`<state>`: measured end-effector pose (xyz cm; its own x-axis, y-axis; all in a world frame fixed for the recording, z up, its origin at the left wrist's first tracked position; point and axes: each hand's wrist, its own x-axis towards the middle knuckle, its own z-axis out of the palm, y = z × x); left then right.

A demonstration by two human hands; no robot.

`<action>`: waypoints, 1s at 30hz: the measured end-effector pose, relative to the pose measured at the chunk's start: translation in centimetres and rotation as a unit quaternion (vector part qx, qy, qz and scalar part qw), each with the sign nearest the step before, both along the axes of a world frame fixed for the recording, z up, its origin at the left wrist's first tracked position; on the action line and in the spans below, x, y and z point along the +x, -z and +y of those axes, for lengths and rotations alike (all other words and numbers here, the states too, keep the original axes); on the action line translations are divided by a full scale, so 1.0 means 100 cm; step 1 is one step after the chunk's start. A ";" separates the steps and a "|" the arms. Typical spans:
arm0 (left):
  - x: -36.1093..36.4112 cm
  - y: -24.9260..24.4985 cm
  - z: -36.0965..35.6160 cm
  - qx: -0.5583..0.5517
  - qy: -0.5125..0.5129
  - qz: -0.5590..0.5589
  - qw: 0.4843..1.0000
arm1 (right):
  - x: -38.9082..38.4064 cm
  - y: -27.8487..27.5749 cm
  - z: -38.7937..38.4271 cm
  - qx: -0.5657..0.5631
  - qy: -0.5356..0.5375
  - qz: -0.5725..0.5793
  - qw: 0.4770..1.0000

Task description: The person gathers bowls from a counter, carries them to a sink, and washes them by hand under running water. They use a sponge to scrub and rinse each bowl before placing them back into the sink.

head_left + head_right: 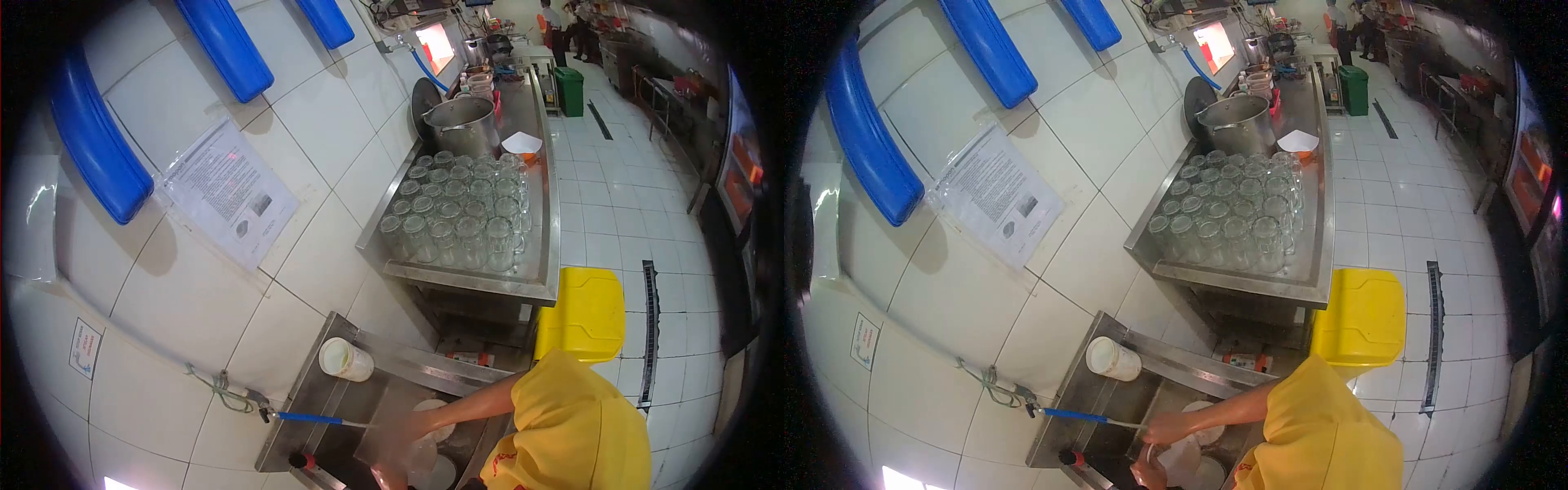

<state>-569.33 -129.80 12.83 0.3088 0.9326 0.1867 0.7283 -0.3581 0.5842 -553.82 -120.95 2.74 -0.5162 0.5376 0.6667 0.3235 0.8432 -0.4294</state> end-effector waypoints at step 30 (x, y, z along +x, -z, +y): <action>0.012 0.031 -0.006 0.038 -0.281 -0.151 0.947 | -0.019 0.048 -0.015 -0.148 0.190 0.020 0.970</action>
